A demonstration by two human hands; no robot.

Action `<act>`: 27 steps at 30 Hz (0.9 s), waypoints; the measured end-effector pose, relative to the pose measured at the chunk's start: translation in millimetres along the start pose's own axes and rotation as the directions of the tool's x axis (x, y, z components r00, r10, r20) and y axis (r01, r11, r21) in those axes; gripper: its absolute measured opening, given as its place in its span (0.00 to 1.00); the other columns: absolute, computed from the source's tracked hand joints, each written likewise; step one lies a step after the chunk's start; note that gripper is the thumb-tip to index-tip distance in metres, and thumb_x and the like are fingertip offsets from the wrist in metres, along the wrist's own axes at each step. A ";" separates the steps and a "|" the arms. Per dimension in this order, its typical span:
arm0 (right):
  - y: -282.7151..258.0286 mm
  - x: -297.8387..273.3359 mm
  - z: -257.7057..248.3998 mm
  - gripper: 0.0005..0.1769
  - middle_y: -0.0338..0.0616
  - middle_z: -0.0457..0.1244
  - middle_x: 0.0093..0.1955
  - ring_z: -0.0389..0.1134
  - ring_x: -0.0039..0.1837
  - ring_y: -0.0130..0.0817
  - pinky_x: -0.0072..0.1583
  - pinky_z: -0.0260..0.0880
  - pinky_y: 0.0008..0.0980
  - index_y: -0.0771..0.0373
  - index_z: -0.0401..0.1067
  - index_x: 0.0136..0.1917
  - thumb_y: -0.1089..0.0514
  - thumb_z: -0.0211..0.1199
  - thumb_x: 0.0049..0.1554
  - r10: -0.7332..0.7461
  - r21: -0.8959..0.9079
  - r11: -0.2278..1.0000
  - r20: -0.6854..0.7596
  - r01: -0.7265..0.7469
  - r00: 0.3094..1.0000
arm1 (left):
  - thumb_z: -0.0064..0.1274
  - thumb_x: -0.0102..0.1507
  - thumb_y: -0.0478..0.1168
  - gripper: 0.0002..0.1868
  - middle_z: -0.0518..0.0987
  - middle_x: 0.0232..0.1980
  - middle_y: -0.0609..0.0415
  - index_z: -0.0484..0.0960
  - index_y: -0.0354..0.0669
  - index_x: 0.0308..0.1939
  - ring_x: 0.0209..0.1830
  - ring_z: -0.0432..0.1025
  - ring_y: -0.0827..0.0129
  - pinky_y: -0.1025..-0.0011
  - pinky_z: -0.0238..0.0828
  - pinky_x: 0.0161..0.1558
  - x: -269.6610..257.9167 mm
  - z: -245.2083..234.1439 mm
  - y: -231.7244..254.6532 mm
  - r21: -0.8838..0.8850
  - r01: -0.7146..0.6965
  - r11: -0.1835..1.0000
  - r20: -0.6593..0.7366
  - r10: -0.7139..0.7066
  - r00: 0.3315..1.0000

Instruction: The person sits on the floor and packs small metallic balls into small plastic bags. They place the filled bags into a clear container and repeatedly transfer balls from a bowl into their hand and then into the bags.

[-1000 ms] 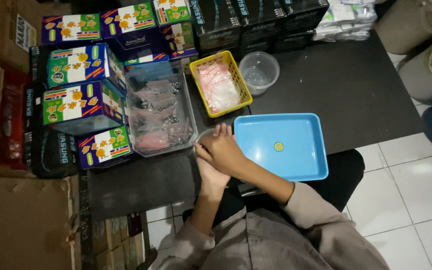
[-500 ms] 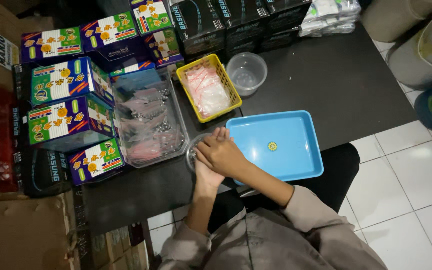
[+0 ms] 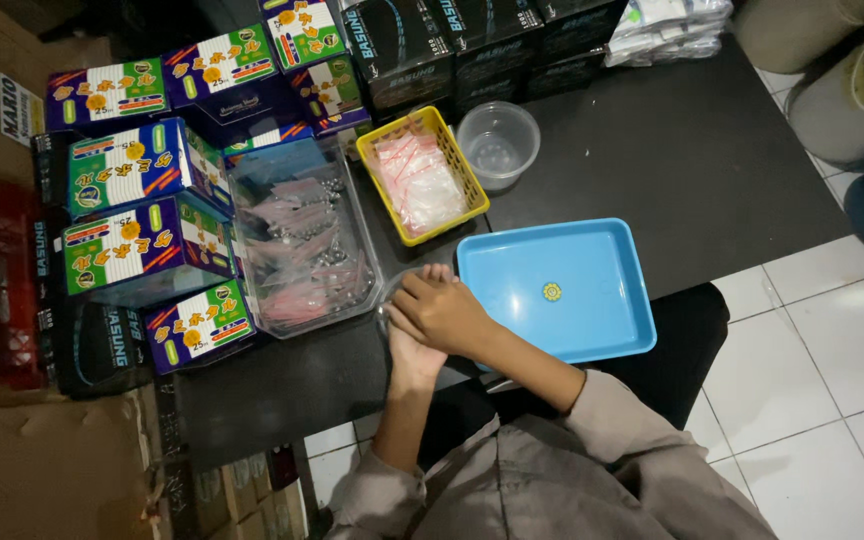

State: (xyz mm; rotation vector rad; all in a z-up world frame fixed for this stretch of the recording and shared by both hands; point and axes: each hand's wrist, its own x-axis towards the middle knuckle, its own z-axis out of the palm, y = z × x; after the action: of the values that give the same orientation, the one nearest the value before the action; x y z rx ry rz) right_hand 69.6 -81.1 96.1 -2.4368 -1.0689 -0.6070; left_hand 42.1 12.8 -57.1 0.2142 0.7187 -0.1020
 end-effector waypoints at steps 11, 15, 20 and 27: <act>-1.3 -7.1 5.0 0.13 0.37 0.54 0.32 0.64 0.32 0.37 0.31 0.63 0.31 0.55 0.63 0.32 0.49 0.50 0.54 0.091 -0.054 0.994 -0.064 -0.095 0.994 | 0.43 0.62 0.53 0.17 0.72 0.45 0.55 0.73 0.45 0.44 0.44 0.67 0.67 0.71 0.68 0.46 3.1 13.9 -5.8 0.021 0.049 0.999 -0.035 -0.049 0.998; -4.9 -2.3 -5.0 0.12 0.40 0.55 0.26 0.64 0.31 0.42 0.31 0.64 0.33 0.57 0.64 0.31 0.52 0.55 0.53 0.320 0.273 0.913 -0.023 -0.302 0.947 | 0.44 0.62 0.53 0.17 0.73 0.44 0.54 0.73 0.45 0.44 0.43 0.69 0.67 0.71 0.70 0.44 5.2 13.4 -5.8 0.022 0.066 0.998 -0.049 -0.065 0.997; 8.4 -2.4 2.2 0.04 0.39 0.61 0.27 0.61 0.34 0.27 0.38 0.63 0.25 0.57 0.71 0.35 0.61 0.56 0.46 0.685 0.783 0.278 0.245 -0.557 0.686 | 0.44 0.62 0.54 0.18 0.74 0.42 0.53 0.73 0.44 0.43 0.41 0.70 0.66 0.71 0.72 0.42 6.3 14.6 -8.6 0.023 0.088 0.996 -0.066 -0.086 0.994; -9.6 -6.4 6.7 0.13 0.43 0.61 0.34 0.63 0.39 0.30 0.46 0.65 0.29 0.64 0.67 0.47 0.67 0.47 0.49 0.655 0.886 -0.046 0.375 -0.461 0.656 | 0.42 0.62 0.56 0.21 0.74 0.46 0.51 0.73 0.44 0.47 0.46 0.69 0.63 0.66 0.70 0.48 -33.4 59.6 -10.6 -0.014 0.102 0.995 -0.059 -0.103 0.993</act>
State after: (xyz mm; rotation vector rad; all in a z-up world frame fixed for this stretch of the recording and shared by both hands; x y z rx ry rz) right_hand 59.9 -75.3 89.1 -1.3284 -0.0448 0.1994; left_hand 53.6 -10.5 7.0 0.1700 0.7892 -0.1899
